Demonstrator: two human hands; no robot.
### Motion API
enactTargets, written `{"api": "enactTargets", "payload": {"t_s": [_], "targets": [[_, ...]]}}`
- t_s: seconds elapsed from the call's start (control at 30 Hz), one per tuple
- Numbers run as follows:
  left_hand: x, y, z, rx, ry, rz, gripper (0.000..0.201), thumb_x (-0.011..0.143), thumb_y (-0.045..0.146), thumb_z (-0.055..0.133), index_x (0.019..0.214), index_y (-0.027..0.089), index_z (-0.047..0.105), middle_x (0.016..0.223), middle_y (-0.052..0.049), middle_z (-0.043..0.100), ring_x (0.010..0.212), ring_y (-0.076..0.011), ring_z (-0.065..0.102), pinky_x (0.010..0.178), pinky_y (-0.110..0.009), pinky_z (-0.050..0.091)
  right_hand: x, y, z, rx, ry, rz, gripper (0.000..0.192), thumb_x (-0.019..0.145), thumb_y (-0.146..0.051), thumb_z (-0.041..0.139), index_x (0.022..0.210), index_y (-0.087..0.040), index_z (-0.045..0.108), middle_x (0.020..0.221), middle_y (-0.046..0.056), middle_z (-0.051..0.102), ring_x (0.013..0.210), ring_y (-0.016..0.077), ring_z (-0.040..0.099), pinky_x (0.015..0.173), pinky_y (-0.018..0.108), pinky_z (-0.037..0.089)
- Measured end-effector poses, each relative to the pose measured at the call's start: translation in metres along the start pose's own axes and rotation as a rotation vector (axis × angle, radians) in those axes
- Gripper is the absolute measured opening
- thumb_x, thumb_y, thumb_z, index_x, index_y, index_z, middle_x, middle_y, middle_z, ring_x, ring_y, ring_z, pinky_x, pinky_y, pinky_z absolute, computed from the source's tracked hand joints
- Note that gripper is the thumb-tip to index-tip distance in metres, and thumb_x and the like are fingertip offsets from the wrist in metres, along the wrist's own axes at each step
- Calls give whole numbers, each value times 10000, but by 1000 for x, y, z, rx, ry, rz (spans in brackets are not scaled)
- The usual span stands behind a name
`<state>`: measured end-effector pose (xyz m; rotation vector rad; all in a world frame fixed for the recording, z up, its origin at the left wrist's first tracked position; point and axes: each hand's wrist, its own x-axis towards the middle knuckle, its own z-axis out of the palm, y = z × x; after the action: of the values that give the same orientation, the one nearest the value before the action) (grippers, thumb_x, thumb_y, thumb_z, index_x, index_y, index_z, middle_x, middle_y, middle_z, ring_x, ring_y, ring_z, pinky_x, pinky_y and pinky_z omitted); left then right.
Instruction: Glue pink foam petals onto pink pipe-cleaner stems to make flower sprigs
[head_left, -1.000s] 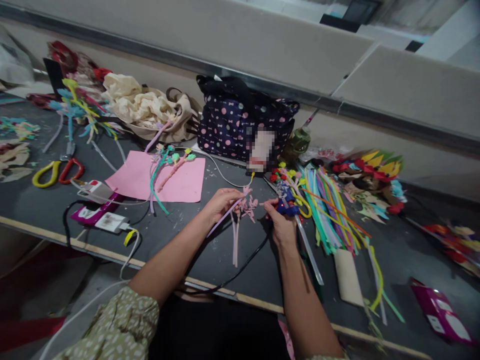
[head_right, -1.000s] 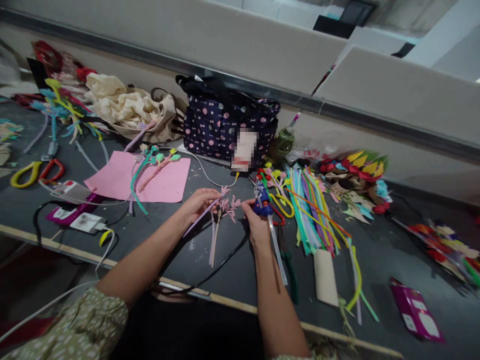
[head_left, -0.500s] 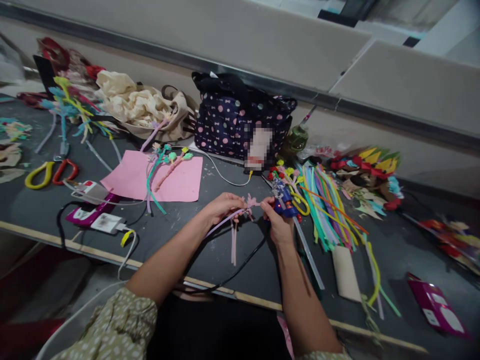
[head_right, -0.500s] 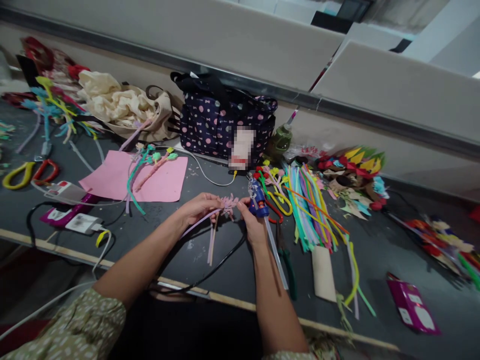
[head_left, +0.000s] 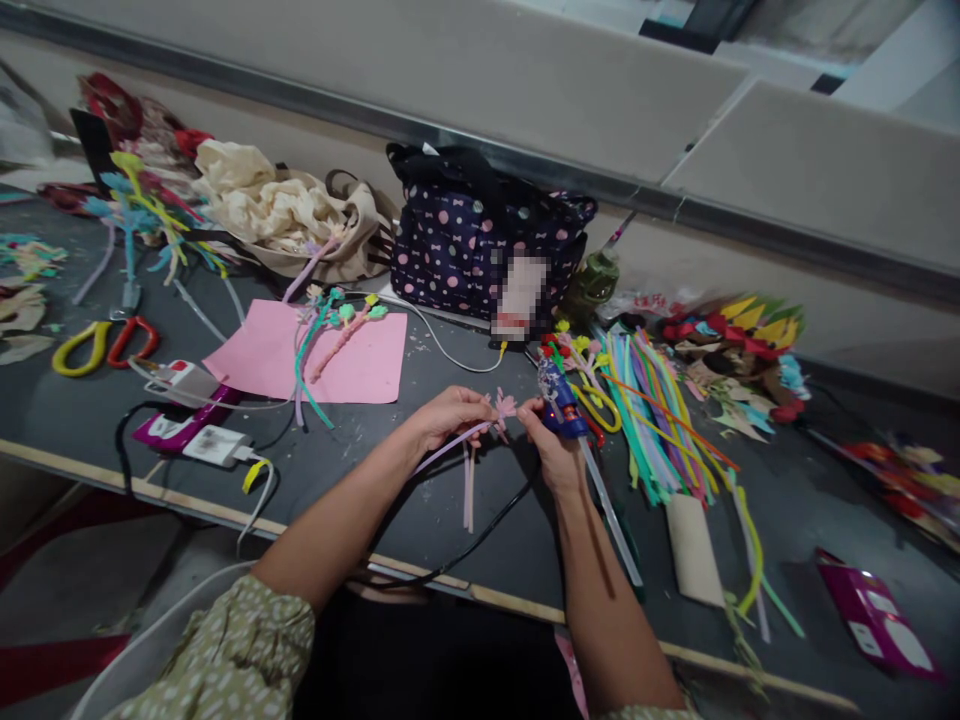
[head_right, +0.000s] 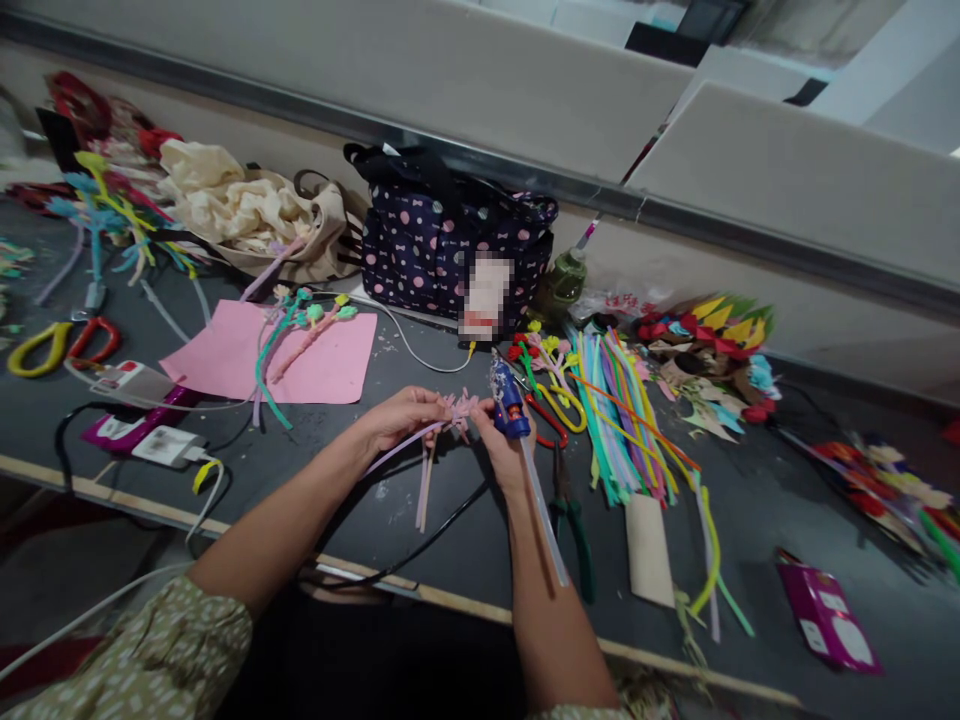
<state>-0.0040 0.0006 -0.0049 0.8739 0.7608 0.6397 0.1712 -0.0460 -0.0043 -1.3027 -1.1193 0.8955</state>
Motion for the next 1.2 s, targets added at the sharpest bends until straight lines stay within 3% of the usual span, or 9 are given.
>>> {"api": "enactTargets", "payload": {"t_s": [0.47,1.2], "targets": [[-1,3,3,50,8,22,288,582,323,842,667,92,692,543,-32,610,405,-82,520,450,-217,497,-2,-3,1,-79,29,-104,233,741,-371,721,827,-186,607,798,7,626,709,146,580,717,323,499],[1,-2,-1,85,-10,39,262,641,325,819,695,101,693,577,-35,626,441,-96,562,487,-234,530,-2,1,1,-98,16,-158,203,769,-346,711,823,-191,591,788,-1,615,694,136,580,687,292,495]]}}
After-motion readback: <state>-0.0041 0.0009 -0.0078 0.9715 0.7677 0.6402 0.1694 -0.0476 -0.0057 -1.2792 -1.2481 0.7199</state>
